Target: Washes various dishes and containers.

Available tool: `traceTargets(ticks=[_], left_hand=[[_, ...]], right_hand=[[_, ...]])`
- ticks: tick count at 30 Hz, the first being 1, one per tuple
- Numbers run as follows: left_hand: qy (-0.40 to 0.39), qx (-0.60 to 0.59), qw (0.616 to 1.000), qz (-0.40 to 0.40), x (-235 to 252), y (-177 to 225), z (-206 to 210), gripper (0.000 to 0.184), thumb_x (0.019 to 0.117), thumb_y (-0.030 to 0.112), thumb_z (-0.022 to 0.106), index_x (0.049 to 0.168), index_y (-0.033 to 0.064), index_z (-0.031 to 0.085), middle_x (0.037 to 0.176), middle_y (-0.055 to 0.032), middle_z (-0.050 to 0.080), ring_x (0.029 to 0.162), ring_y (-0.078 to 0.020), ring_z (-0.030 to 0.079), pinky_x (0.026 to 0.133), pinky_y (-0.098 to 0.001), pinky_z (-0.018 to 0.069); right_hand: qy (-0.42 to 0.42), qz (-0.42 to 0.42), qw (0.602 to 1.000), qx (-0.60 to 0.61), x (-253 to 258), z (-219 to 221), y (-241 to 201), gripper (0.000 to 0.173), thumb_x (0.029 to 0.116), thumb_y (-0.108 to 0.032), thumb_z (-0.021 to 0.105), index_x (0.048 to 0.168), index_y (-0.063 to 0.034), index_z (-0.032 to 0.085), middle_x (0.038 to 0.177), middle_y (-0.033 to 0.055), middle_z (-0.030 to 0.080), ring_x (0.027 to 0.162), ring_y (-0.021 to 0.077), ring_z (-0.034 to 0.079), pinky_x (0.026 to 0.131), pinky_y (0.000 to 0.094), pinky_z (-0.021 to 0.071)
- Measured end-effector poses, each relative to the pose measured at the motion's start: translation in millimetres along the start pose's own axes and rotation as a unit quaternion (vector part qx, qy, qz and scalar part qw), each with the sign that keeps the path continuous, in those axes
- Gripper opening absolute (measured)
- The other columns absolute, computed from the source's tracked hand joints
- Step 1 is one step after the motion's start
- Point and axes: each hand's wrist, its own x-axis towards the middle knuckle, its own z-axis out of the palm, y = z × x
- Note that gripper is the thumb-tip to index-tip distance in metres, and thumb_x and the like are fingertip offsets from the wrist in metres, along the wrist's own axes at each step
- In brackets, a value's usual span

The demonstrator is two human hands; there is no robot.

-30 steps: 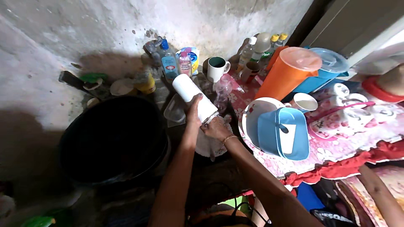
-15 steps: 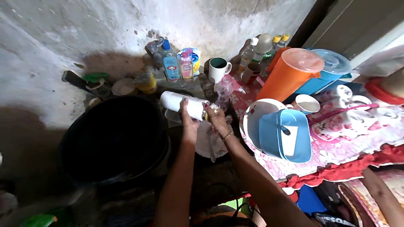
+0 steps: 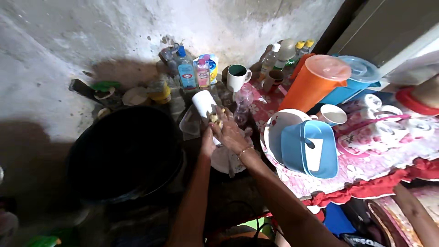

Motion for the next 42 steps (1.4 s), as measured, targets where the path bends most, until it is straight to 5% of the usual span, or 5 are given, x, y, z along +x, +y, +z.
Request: traceTargets(ticks=[11,18,23,30,42], left_hand=[[-0.090,0.251,0.958,0.105,-22.4,-2.8,-15.3,0.105,0.0730,0.010,0.086,0.158,0.0020,0.026,0.135,-0.0254,0.058,0.120,-0.0275,0.062,0.102,-0.0425,0.0515],[-0.066,0.310,0.929,0.192,-29.7,-9.6,-18.3,0.114,0.0679,0.025,0.089,0.159,-0.0014,0.025,0.142,-0.0244,0.055,0.129,-0.0256,0.057,0.109,-0.0395,0.0461],[-0.015,0.106,0.990,0.087,-24.1,12.2,-15.1,0.084,0.0858,0.004,0.075,0.156,0.0062,0.030,0.129,-0.0204,0.060,0.109,-0.0241,0.065,0.093,-0.0411,0.0564],[0.029,-0.030,0.995,0.086,15.8,19.6,-33.0,0.044,0.1063,0.041,0.049,0.140,0.0141,0.048,0.115,-0.0033,0.065,0.099,-0.0102,0.065,0.084,-0.0314,0.0571],[0.001,-0.142,0.990,-0.021,0.1,30.3,-16.4,0.045,0.1047,0.051,0.046,0.134,0.0193,0.057,0.115,-0.0027,0.069,0.102,-0.0139,0.068,0.083,-0.0365,0.0594]], right_hand=[[-0.202,0.046,0.976,-0.068,111.1,-61.0,-31.9,0.046,0.0992,-0.040,0.067,0.113,0.0033,0.067,0.107,0.0230,0.066,0.100,0.0351,0.063,0.090,0.0597,0.0473],[-0.175,0.048,0.981,-0.066,118.1,-52.6,-36.0,0.042,0.1024,-0.027,0.064,0.131,0.0027,0.061,0.122,0.0241,0.066,0.113,0.0358,0.063,0.100,0.0560,0.0473],[-0.019,0.060,0.919,0.390,93.9,-18.9,5.2,0.028,0.1082,-0.017,0.046,0.130,-0.0021,0.056,0.094,0.0032,0.064,0.070,0.0052,0.059,0.065,0.0243,0.0539],[0.008,-0.082,0.997,-0.002,5.3,45.4,-11.2,0.054,0.0987,-0.027,0.068,0.145,-0.0017,0.056,0.148,0.0279,0.052,0.135,0.0438,0.053,0.111,0.0569,0.0442],[0.015,0.068,0.984,0.162,7.0,2.0,-2.9,0.038,0.1096,-0.024,0.048,0.141,-0.0052,0.058,0.127,0.0215,0.066,0.110,0.0322,0.066,0.096,0.0511,0.0519]])
